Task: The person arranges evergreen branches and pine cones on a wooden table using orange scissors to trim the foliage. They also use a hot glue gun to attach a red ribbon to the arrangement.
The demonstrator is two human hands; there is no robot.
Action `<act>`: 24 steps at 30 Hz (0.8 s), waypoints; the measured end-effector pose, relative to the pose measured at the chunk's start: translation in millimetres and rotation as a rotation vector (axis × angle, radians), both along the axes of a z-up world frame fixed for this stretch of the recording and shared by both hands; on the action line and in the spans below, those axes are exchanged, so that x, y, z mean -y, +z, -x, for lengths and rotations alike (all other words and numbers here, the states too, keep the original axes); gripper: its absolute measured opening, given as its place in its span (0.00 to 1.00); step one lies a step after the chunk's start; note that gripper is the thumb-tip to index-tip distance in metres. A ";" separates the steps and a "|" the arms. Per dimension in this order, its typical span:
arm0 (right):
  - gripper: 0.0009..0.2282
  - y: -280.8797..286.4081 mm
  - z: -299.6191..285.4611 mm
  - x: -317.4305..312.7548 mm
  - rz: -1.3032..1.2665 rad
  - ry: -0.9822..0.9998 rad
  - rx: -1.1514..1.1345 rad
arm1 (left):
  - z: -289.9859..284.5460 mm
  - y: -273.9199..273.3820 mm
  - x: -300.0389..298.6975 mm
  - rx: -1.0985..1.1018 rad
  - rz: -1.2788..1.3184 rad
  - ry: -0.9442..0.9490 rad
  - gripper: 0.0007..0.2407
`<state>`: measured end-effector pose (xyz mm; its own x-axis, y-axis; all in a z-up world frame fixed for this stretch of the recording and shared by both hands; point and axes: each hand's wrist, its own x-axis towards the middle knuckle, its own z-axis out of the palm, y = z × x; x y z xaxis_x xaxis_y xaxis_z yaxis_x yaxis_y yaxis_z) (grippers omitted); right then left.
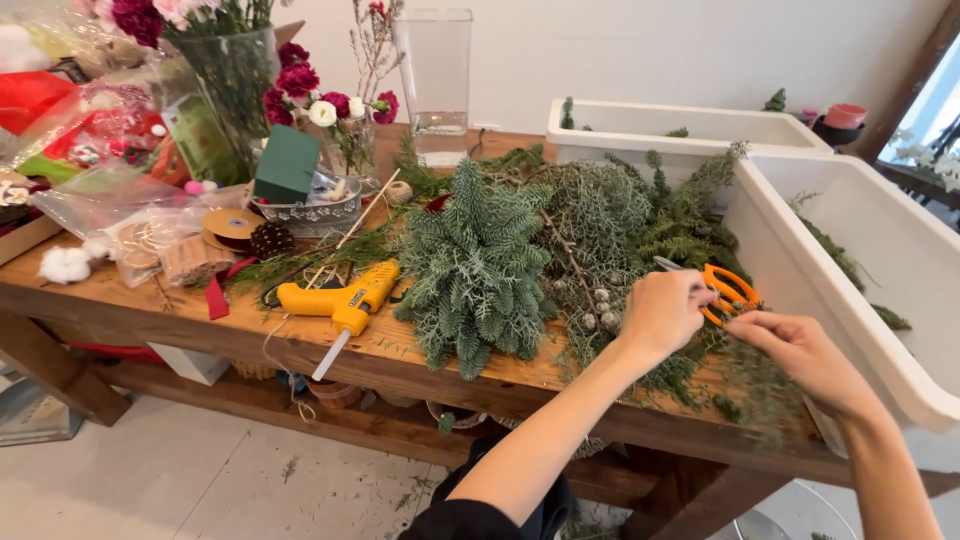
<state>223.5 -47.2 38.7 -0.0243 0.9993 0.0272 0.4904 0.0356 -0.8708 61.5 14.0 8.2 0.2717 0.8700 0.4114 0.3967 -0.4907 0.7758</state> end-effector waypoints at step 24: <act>0.14 -6.4 37.4 21.1 0.085 0.001 -0.023 | 299.4 123.1 -41.5 -0.331 0.214 0.288 0.04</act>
<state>186.1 -68.3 32.4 -0.0252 0.9981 -0.0568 0.4702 -0.0383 -0.8817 -237.9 55.5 131.3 0.0936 0.9846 0.1476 0.7350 -0.1683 0.6568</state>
